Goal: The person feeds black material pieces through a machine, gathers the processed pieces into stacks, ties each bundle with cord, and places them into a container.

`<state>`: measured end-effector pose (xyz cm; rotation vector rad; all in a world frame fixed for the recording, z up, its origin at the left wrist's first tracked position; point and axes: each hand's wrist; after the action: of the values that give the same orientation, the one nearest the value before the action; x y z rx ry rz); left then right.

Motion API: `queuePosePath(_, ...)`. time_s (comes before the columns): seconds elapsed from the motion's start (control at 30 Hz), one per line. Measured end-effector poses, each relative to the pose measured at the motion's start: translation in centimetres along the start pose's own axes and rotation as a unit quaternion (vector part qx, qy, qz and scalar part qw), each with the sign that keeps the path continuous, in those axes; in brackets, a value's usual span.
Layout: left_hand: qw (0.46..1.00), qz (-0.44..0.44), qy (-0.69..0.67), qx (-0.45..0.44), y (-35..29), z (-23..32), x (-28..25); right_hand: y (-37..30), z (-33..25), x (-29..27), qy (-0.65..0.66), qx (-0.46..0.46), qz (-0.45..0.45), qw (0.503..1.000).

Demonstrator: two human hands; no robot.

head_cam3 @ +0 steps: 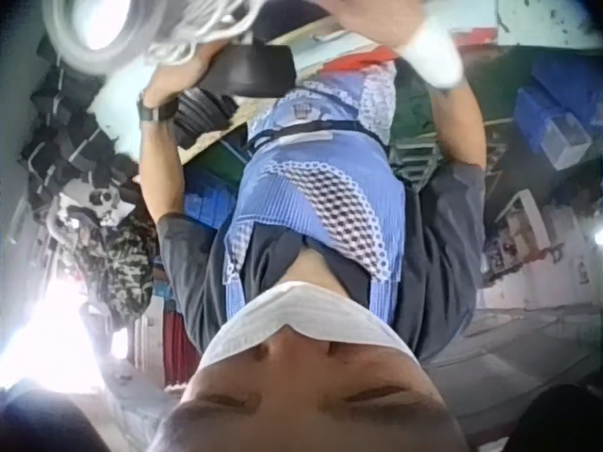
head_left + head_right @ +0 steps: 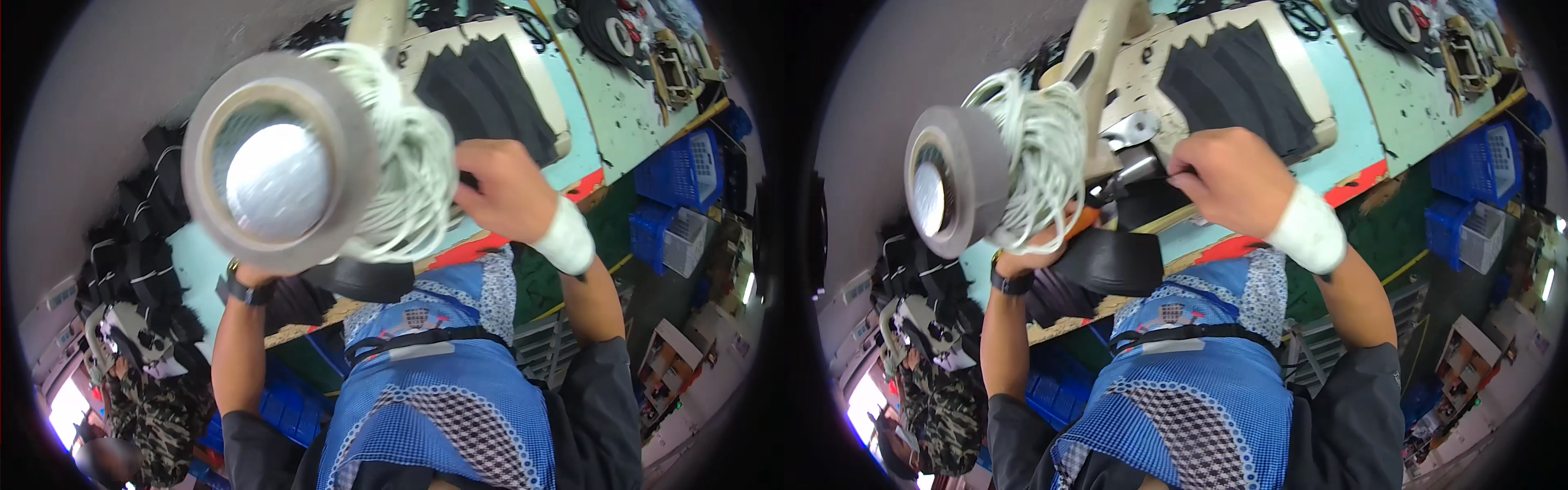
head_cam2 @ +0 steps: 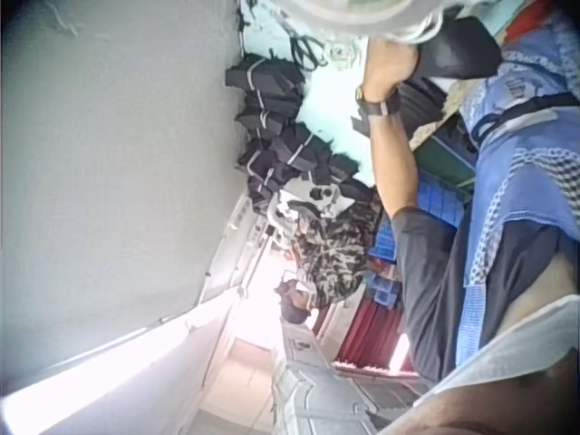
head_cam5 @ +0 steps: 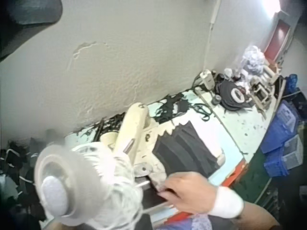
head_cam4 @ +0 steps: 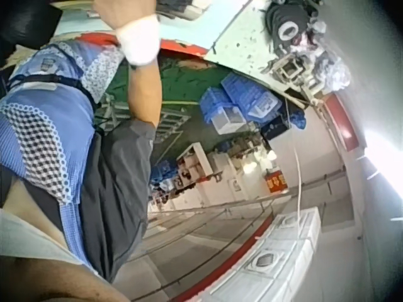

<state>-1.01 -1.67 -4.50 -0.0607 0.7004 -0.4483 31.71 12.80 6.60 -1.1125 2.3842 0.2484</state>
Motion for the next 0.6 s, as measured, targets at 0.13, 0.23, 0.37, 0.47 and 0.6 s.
queuePosePath(0.13,0.912,0.125,-0.361,-0.147,-5.3,-4.1,0.3,-2.4,-3.4,-4.8,-0.197,-0.167,0.242,0.935)
queuePosePath(0.23,0.961,0.035,-0.236,-0.139,-4.6,-1.7,-2.9,-2.0,0.1,-2.1,-0.239,-0.079,0.118,0.961)
queuePosePath(0.37,0.974,0.046,-0.158,-0.158,-3.2,-0.3,-2.2,-0.8,0.0,2.1,-0.076,-0.065,0.075,0.992)
queuePosePath(0.47,0.984,-0.072,-0.024,-0.164,0.8,2.4,-1.1,0.1,0.9,2.3,-0.022,-0.037,0.044,0.998)
queuePosePath(0.6,0.979,-0.052,-0.085,-0.176,-1.2,1.2,-2.0,-2.3,0.3,-2.7,0.118,0.069,-0.073,0.988)
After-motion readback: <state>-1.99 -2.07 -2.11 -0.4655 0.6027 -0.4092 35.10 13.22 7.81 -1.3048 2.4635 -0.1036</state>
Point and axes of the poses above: each hand's wrist, its own y-axis towards the middle knuckle, its own x-axis out of the palm, z = x × y, and after that the axes turned 14 degrees about y, right-handed
